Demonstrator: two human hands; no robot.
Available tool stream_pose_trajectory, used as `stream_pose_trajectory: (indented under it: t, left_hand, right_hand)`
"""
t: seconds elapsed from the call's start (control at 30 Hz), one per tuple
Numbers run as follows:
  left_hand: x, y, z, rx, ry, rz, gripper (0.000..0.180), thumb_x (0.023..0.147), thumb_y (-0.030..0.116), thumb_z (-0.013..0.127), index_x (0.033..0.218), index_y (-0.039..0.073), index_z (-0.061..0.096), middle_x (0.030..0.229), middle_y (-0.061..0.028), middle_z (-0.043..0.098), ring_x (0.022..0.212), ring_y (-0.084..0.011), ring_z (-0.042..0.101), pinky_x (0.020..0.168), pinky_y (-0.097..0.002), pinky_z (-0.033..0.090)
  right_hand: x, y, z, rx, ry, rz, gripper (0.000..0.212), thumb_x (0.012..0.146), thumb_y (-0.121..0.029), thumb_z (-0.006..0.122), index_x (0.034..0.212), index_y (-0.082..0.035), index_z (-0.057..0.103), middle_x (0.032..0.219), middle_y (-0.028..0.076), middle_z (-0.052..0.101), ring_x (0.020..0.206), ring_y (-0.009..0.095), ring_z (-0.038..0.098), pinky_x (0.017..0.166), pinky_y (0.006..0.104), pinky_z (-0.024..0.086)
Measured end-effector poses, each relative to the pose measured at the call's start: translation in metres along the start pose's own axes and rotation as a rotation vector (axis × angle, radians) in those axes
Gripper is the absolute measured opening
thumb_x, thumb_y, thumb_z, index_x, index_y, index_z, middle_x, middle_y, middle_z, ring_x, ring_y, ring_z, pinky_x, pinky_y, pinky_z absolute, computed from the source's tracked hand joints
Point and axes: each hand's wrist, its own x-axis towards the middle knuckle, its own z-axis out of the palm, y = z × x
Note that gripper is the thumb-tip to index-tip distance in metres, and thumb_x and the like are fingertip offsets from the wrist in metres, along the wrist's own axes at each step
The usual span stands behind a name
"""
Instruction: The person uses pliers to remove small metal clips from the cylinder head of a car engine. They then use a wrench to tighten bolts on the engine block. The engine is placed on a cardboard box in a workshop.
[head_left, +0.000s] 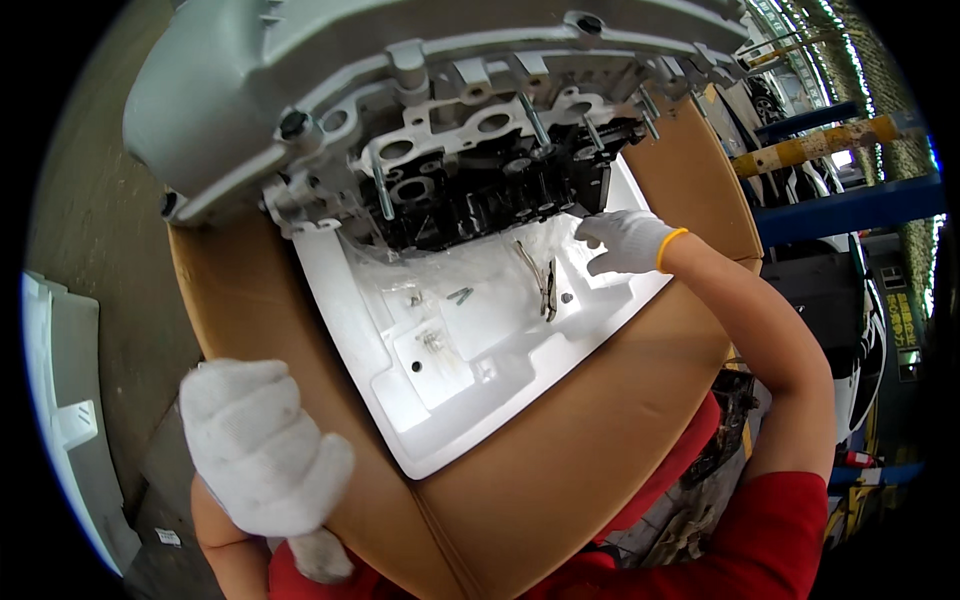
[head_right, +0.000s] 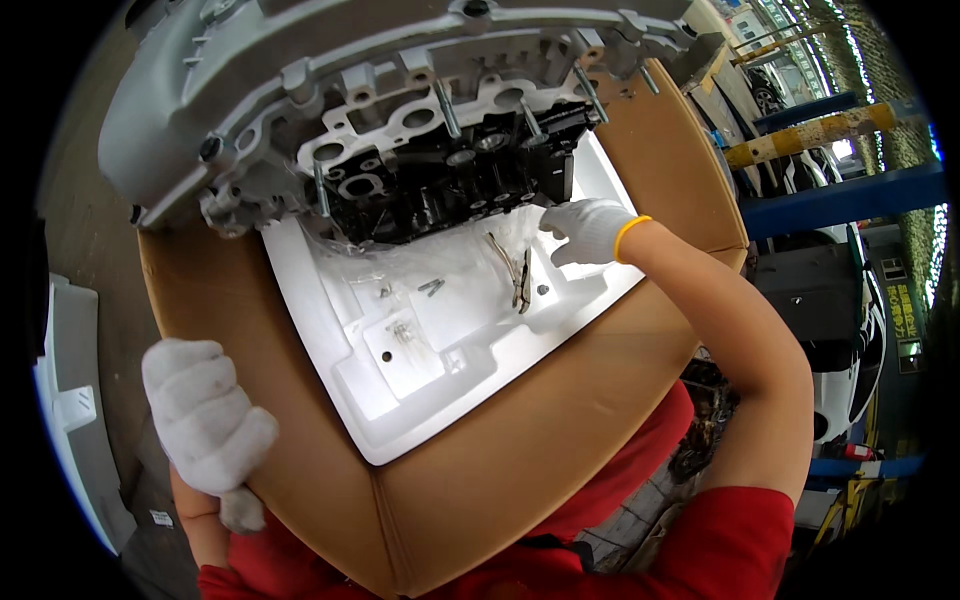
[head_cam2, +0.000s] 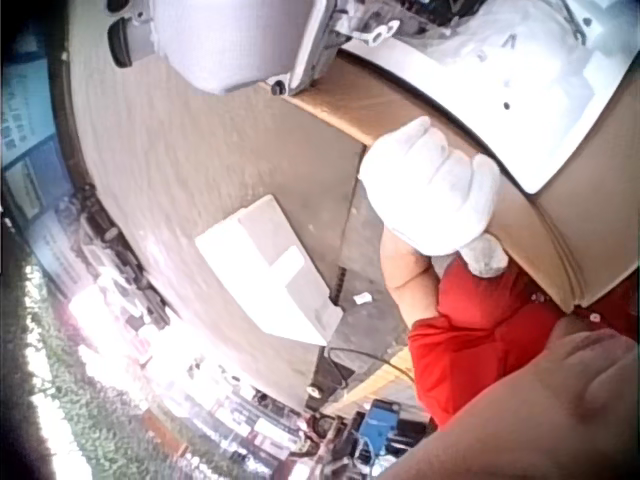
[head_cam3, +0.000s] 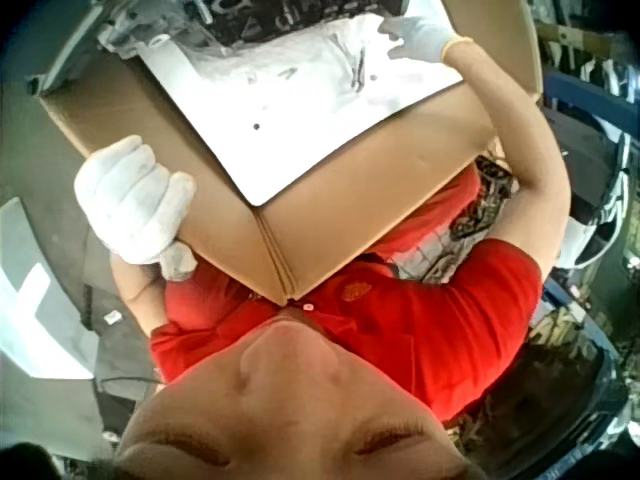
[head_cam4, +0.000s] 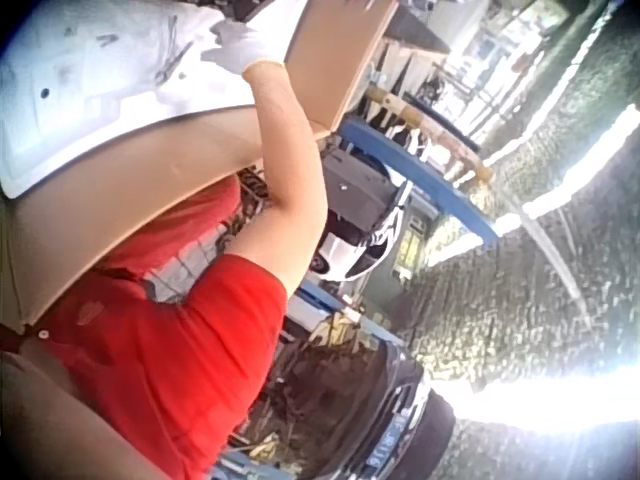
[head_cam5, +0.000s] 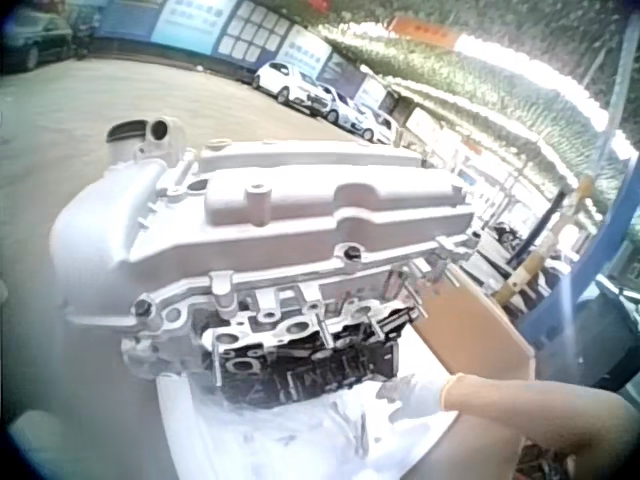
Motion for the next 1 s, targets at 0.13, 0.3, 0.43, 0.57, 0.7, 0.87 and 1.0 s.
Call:
stream_pose_trajectory:
  t: [0.13,0.3,0.43,0.57,0.7,0.87,1.0]
  left_hand:
    - [0.002,0.006,-0.007,0.04,-0.07,-0.049,0.027,0.087,0.037,0.064,0.091,0.01,0.065,0.091,-0.0048,0.057,0.087,-0.0282,0.06,0.08,-0.0493,0.055]
    - [0.011,0.011,-0.004,-0.006,-0.058,-0.098,0.052,0.105,0.057,0.049,0.091,0.009,0.062,0.089,-0.0064,0.056,0.085,-0.0304,0.058,0.082,-0.053,0.053]
    - [0.012,0.016,-0.007,0.057,-0.103,-0.134,0.06,0.11,0.062,0.04,0.092,0.009,0.062,0.09,-0.0071,0.056,0.085,-0.0301,0.058,0.084,-0.0531,0.052]
    - [0.008,0.019,-0.003,0.049,-0.072,-0.158,0.062,0.112,0.063,0.035,0.092,0.01,0.063,0.091,-0.0071,0.056,0.086,-0.0299,0.058,0.085,-0.0525,0.052]
    - [0.004,0.022,-0.011,0.091,-0.061,-0.113,0.038,0.102,0.047,0.055,0.091,0.011,0.063,0.091,-0.0043,0.055,0.089,-0.027,0.059,0.083,-0.0477,0.052]
    - [0.0,0.015,-0.005,0.088,-0.064,-0.115,0.031,0.065,0.014,0.078,0.095,0.013,0.073,0.099,-0.0042,0.062,0.091,-0.0278,0.065,0.085,-0.0475,0.061]
    - [0.0,0.025,-0.016,0.116,-0.13,-0.163,0.03,0.068,0.015,0.079,0.097,0.014,0.073,0.1,-0.0051,0.062,0.092,-0.0295,0.066,0.086,-0.0488,0.062]
  right_hand:
    - [0.019,0.004,0.022,-0.353,0.018,-0.082,0.057,0.095,-0.033,0.074,0.149,-0.017,0.063,0.135,0.013,0.073,0.127,0.033,0.07,0.103,0.045,0.057]
    - [0.041,0.021,0.047,-0.274,-0.164,-0.279,0.067,0.094,-0.023,0.072,0.158,-0.021,0.055,0.151,0.013,0.063,0.134,0.036,0.065,0.109,0.048,0.055]
    - [0.065,0.027,0.067,-0.34,-0.163,-0.414,0.065,0.091,-0.016,0.073,0.153,-0.024,0.058,0.151,0.012,0.06,0.134,0.036,0.064,0.108,0.0483,0.055]
    - [0.09,0.048,0.105,-0.457,0.059,-0.624,0.056,0.09,-0.018,0.076,0.144,-0.028,0.067,0.146,0.008,0.06,0.124,0.035,0.066,0.102,0.0468,0.057]
    - [0.14,0.06,0.15,-0.342,0.35,-0.888,0.033,0.092,-0.024,0.075,0.125,-0.026,0.075,0.138,0.009,0.063,0.123,0.036,0.064,0.104,0.0464,0.058]
    - [0.141,0.034,0.17,-0.69,0.538,-0.866,0.03,0.088,-0.023,0.07,0.116,-0.014,0.073,0.13,0.011,0.066,0.14,0.041,0.051,0.124,0.0538,0.041]
    - [0.139,0.02,0.166,-0.592,0.471,-0.869,0.029,0.085,-0.033,0.075,0.102,-0.01,0.073,0.118,0.011,0.068,0.12,0.036,0.061,0.119,0.051,0.045]
